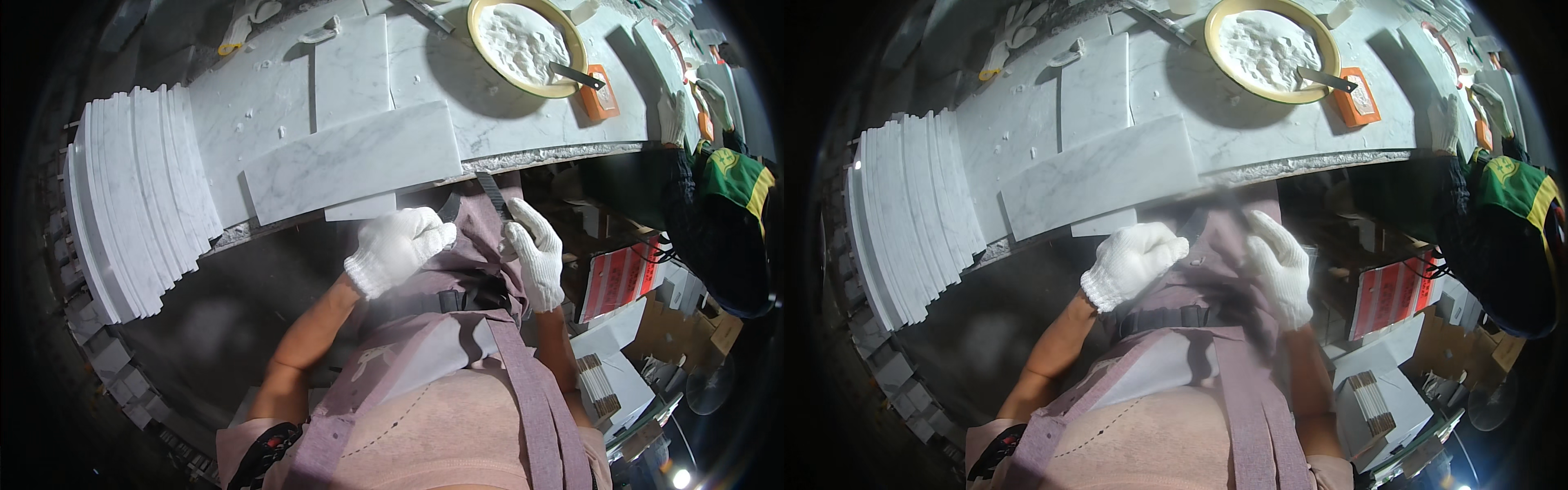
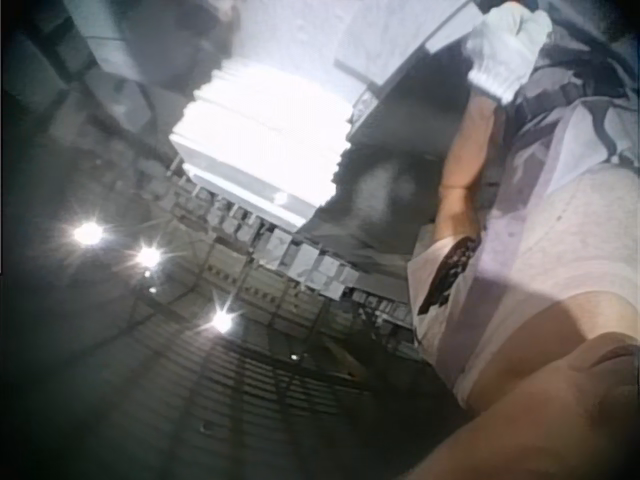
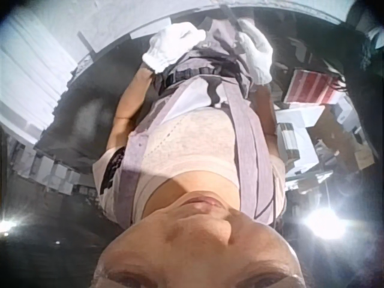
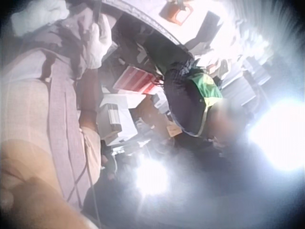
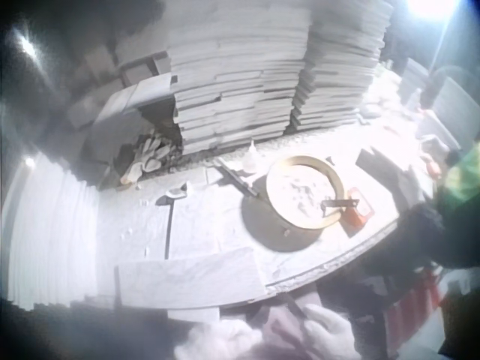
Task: The person repeatedly scrapes and smooths the edges of white rectangular tiles using a metal file and an orange sanding block. They handle each tile one at a time, flip it to work different edges, and place finished pieces into a growing stack on the table.
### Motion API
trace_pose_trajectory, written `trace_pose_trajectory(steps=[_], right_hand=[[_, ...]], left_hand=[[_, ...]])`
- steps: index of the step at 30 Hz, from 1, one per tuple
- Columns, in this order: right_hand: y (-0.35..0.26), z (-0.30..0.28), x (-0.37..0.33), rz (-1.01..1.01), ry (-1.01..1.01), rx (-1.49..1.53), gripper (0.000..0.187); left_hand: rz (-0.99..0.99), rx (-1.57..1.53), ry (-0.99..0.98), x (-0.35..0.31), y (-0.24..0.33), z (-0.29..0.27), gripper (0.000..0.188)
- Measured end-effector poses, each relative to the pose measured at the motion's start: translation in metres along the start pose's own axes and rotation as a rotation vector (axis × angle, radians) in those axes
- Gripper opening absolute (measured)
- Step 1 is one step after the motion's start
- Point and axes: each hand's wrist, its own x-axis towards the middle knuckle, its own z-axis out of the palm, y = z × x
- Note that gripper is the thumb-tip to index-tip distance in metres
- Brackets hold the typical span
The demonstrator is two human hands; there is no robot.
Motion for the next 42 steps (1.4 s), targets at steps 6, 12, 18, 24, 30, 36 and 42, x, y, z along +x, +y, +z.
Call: trace_pose_trajectory(steps=[6, 12, 18, 24, 30, 36, 42], right_hand=[[-0.012, 0.021, -0.001, 0.07, 0.017, 0.007, 0.047], [-0.02, 0.028, 0.001, 0.066, 0.019, 0.046, 0.044], [-0.02, 0.036, 0.002, 0.054, 0.028, 0.059, 0.041], [-0.019, 0.035, 0.0, 0.05, 0.019, 0.077, 0.04], [-0.018, 0.032, -0.003, 0.06, 0.0, 0.149, 0.04], [-0.037, 0.022, -0.005, -0.071, -0.052, 0.129, 0.043], [-0.036, 0.023, -0.005, -0.1, -0.105, 0.286, 0.046]], left_hand=[[0.055, 0.039, -0.033, 0.001, -0.003, -0.004, 0.034], [0.082, 0.058, -0.013, 0.001, -0.007, -0.005, 0.035], [0.134, -0.055, -0.025, 0.003, -0.008, -0.005, 0.027], [0.139, -0.028, -0.016, 0.005, -0.016, 0.002, 0.025], [0.2, -0.097, -0.001, 0.014, -0.031, 0.015, 0.028], [0.018, -0.462, -0.127, 0.024, -0.003, 0.02, 0.033], [0.077, -0.46, -0.189, 0.036, 0.006, 0.019, 0.03]])
